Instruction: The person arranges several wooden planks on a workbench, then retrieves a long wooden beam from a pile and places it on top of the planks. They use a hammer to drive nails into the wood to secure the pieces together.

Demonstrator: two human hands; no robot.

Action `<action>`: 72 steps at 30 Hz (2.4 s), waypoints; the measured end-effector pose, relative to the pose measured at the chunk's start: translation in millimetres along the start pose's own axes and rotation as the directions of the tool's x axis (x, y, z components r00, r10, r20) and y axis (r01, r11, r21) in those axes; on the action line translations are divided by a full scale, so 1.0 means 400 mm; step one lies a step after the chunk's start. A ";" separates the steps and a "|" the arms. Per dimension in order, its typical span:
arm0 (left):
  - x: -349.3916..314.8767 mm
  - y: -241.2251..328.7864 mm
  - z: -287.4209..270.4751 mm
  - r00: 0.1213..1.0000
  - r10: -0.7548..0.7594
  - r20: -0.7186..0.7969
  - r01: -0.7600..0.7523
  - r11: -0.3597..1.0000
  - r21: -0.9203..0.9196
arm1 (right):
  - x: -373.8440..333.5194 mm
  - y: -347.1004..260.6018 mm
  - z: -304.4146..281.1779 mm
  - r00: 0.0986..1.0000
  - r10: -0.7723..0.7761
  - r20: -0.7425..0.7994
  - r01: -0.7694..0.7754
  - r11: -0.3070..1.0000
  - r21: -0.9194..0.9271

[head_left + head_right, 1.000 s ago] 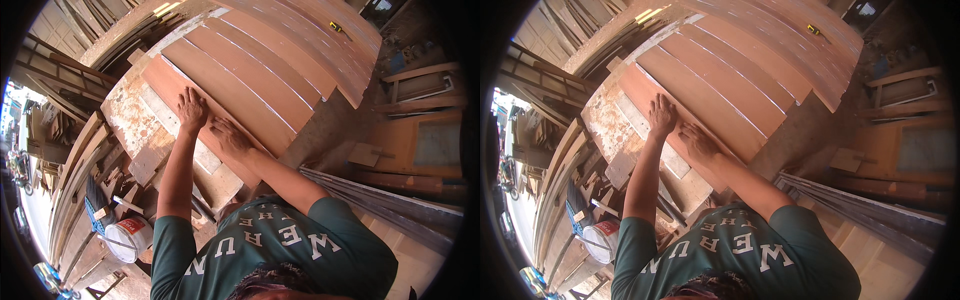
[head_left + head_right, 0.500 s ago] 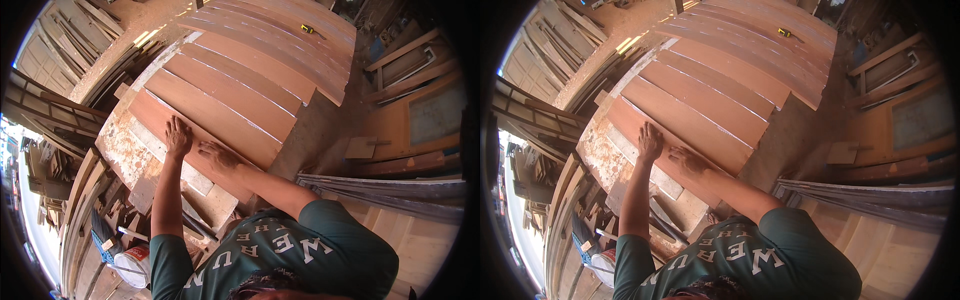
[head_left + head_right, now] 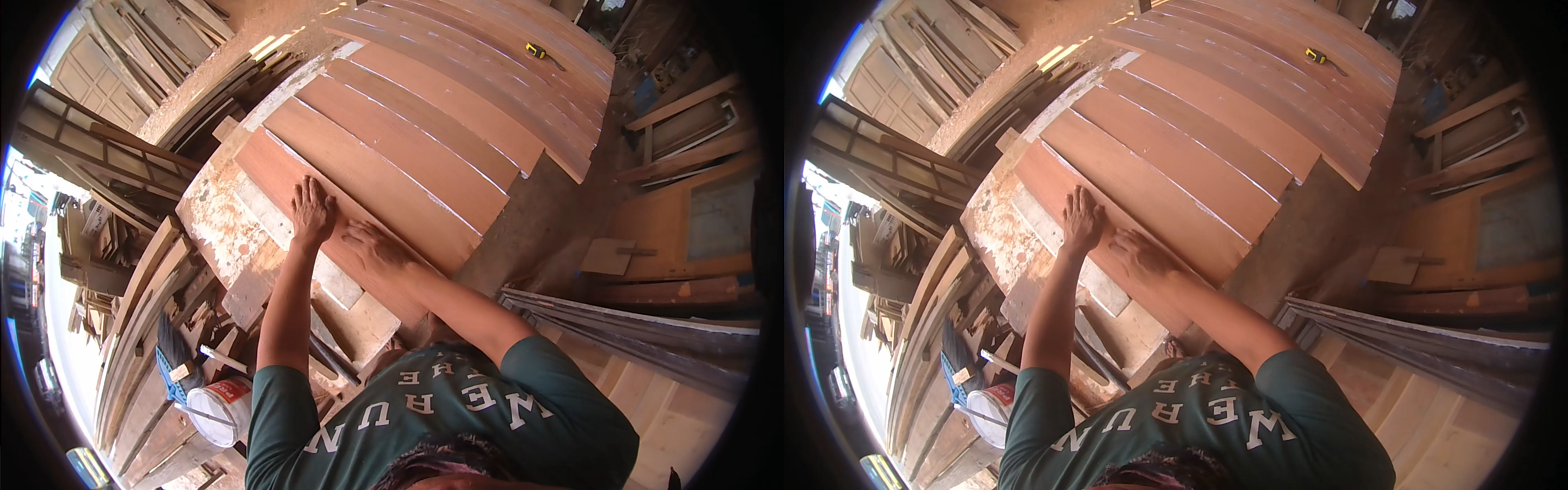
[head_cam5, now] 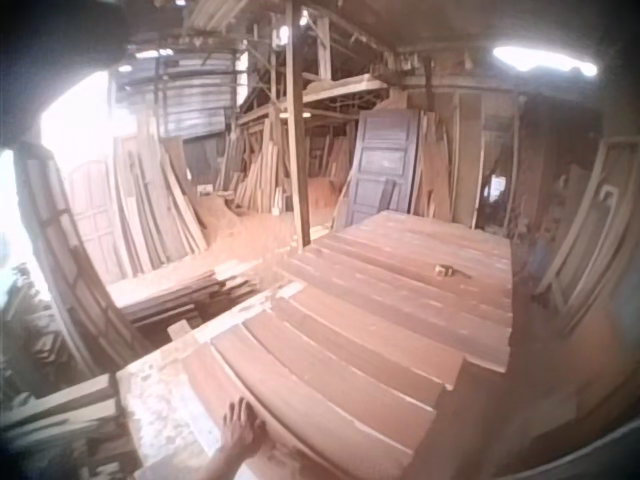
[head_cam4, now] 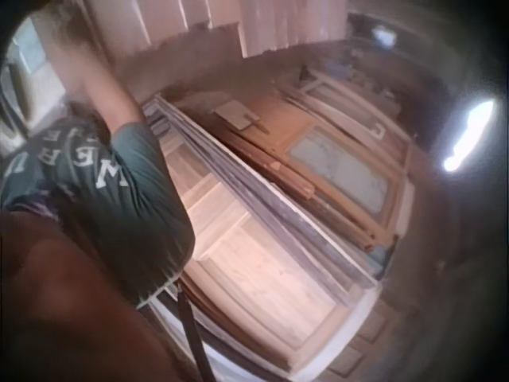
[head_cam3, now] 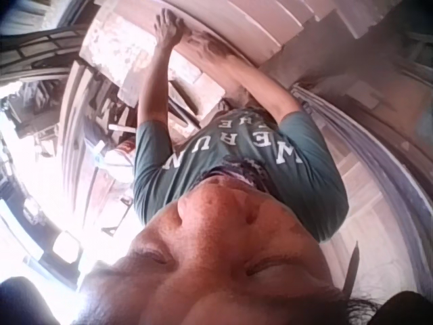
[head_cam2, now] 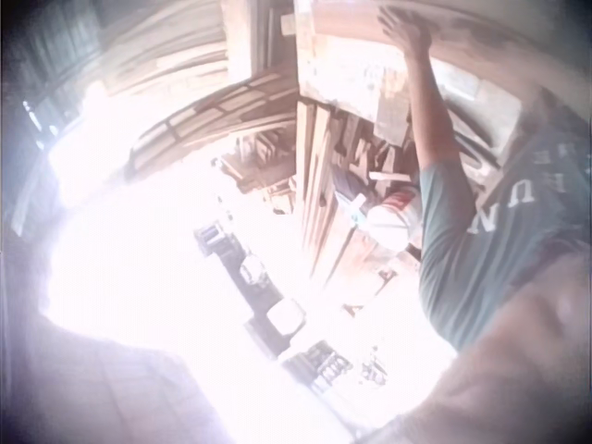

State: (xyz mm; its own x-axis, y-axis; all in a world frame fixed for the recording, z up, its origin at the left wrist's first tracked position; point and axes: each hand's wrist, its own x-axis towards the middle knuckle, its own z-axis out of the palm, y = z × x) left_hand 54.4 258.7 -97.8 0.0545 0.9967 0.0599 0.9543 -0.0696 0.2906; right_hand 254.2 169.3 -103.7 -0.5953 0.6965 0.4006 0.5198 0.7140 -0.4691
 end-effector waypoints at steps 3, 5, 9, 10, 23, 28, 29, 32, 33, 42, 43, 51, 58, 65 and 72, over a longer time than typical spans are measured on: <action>-0.022 -0.003 -0.003 1.000 0.004 0.024 -0.003 1.000 -0.015 | -0.012 -0.011 0.009 1.000 0.004 0.001 -0.004 0.999 0.042; 0.001 0.008 -0.005 1.000 0.009 0.028 -0.009 1.000 -0.022 | -0.012 0.018 0.020 1.000 -0.002 -0.006 0.002 1.000 0.027; 0.020 0.029 -0.010 0.998 0.006 0.067 -0.016 0.990 0.143 | -0.015 -0.021 -0.030 0.998 0.051 0.040 -0.051 0.999 -0.001; 0.026 0.019 -0.011 0.996 0.003 0.086 -0.013 0.994 0.108 | -0.021 -0.026 -0.040 0.999 0.035 -0.002 -0.035 0.999 0.009; 0.027 -0.021 0.014 0.999 0.022 0.027 -0.022 0.999 0.024 | -0.511 -0.030 -0.276 0.175 0.984 0.034 -0.698 0.100 0.709; 0.029 -0.011 0.006 0.999 0.019 0.032 -0.020 1.000 0.023 | -0.512 0.009 -0.204 0.156 0.914 0.374 -0.436 -0.276 0.857; 0.028 -0.012 0.005 0.999 0.028 0.027 -0.029 1.000 0.011 | -0.504 0.016 -0.196 0.177 0.914 0.365 -0.392 -0.275 0.878; 0.033 -0.017 0.009 0.999 0.023 0.028 -0.023 1.000 0.018 | -0.480 0.023 -0.200 0.169 0.924 0.344 -0.373 -0.263 0.890; 0.032 -0.017 0.011 0.999 0.029 0.014 -0.029 1.000 0.010 | -0.480 0.021 -0.206 0.149 0.929 0.340 -0.388 -0.261 0.884; 0.034 -0.018 0.013 1.000 0.019 0.021 -0.018 1.000 -0.013 | -0.503 0.047 -0.211 0.174 0.939 0.296 -0.521 -0.168 0.837; 0.034 -0.018 0.012 1.000 0.018 0.025 -0.017 1.000 -0.011 | -0.498 0.044 -0.213 0.170 0.943 0.287 -0.518 -0.163 0.840; 0.039 -0.016 0.001 0.999 0.000 0.044 -0.001 1.000 0.012 | -0.498 0.051 -0.204 0.168 0.957 0.237 -0.527 -0.116 0.842; 0.121 0.000 -0.081 0.997 -0.040 0.073 0.039 0.999 0.013 | -0.512 0.067 -0.189 0.187 0.960 0.208 -0.555 -0.071 0.829; 0.208 0.026 -0.118 0.977 -0.028 0.209 -0.006 0.988 0.157 | -0.524 0.066 -0.192 0.220 0.956 0.193 -0.550 -0.042 0.834; 0.216 -0.012 -0.103 0.970 -0.036 0.240 0.000 0.989 0.148 | -0.484 0.040 -0.232 0.231 0.951 0.205 -0.596 -0.029 0.803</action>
State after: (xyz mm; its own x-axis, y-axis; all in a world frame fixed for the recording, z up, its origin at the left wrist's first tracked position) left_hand 42.6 343.2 -54.8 0.0892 0.9793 -0.1816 0.9872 -0.0628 0.1465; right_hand 434.7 52.2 -115.6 0.2310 0.8252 -0.5154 -0.1521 -0.4926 -0.8569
